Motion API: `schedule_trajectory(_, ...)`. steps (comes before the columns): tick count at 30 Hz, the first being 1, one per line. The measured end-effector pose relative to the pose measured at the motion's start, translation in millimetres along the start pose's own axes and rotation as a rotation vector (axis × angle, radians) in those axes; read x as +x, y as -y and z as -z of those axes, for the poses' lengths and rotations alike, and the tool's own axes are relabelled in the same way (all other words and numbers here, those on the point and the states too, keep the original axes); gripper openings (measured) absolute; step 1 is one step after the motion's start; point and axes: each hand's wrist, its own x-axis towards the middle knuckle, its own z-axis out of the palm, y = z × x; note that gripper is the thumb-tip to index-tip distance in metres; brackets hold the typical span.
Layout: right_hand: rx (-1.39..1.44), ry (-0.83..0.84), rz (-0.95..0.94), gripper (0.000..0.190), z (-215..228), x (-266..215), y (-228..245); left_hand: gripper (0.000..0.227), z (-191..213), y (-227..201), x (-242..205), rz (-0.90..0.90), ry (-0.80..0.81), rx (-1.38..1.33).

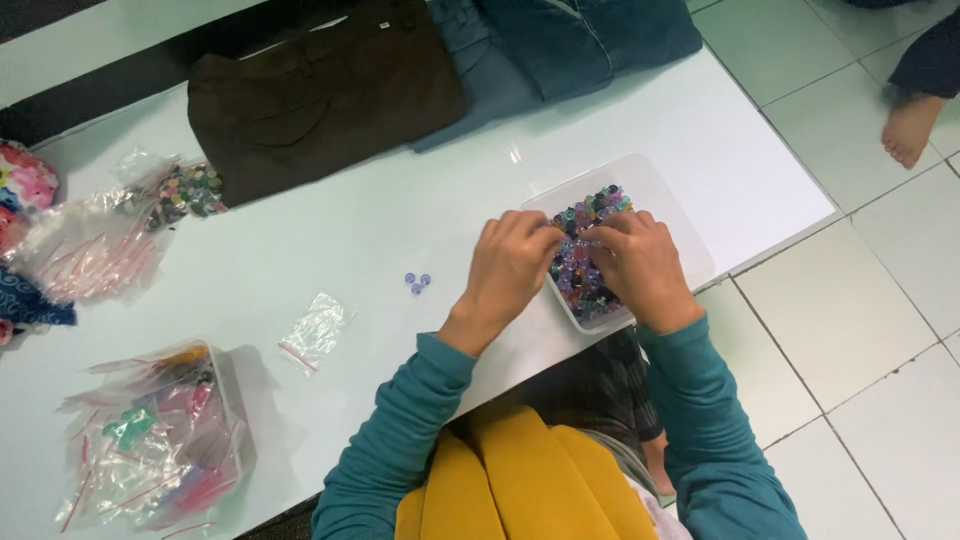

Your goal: Sorting small colorful buttons from a container into small plastic bags on a white work table.

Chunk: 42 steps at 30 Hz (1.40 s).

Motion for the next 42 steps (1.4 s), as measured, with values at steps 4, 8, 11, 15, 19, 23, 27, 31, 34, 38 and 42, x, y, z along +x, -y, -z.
schedule_trajectory(4,-0.064,0.167,-0.066,0.011,-28.2,8.6,-26.4,0.008,-72.0,-1.8,17.5,-0.060,0.168,0.164)
schedule_trajectory(8,-0.128,0.352,-0.113,0.010,-43.3,12.8,-28.9,0.012,-88.3,-10.6,26.0,-0.018,0.320,0.321)
schedule_trajectory(11,-0.164,0.350,-0.112,0.009,-37.0,12.3,-21.8,0.011,-80.9,-14.7,30.2,-0.011,0.351,0.359)
schedule_trajectory(15,-0.142,0.327,-0.112,0.010,-42.5,10.3,-25.4,0.010,-70.9,-13.3,32.4,-0.038,0.383,0.354)
schedule_trajectory(19,-0.107,0.323,-0.117,0.011,-31.8,13.3,-21.7,0.010,-70.8,-11.5,33.6,-0.050,0.386,0.351)
schedule_trajectory(23,-0.032,0.238,-0.112,0.011,-39.3,11.3,-27.7,0.014,-62.7,-9.1,30.2,-0.119,0.157,0.304)
schedule_trajectory(27,0.030,0.018,-0.040,0.012,-40.1,7.7,-26.5,0.016,-24.9,-7.1,15.2,-0.123,-0.030,0.192)
schedule_trajectory(31,0.168,-0.102,0.023,0.013,-8.0,3.1,13.1,0.012,41.7,4.6,-23.9,-0.047,-0.103,0.126)
schedule_trajectory(34,0.397,-0.234,0.155,0.017,14.8,-2.0,60.1,0.012,72.0,27.7,-66.2,0.065,-0.089,0.106)
schedule_trajectory(38,0.576,-0.241,0.257,0.026,-4.1,-4.3,111.5,0.012,97.8,53.3,-113.6,0.283,-0.080,0.106)
schedule_trajectory(42,0.636,-0.166,0.332,0.026,-41.2,2.0,146.8,0.012,97.5,65.4,-147.7,0.435,-0.091,0.097)
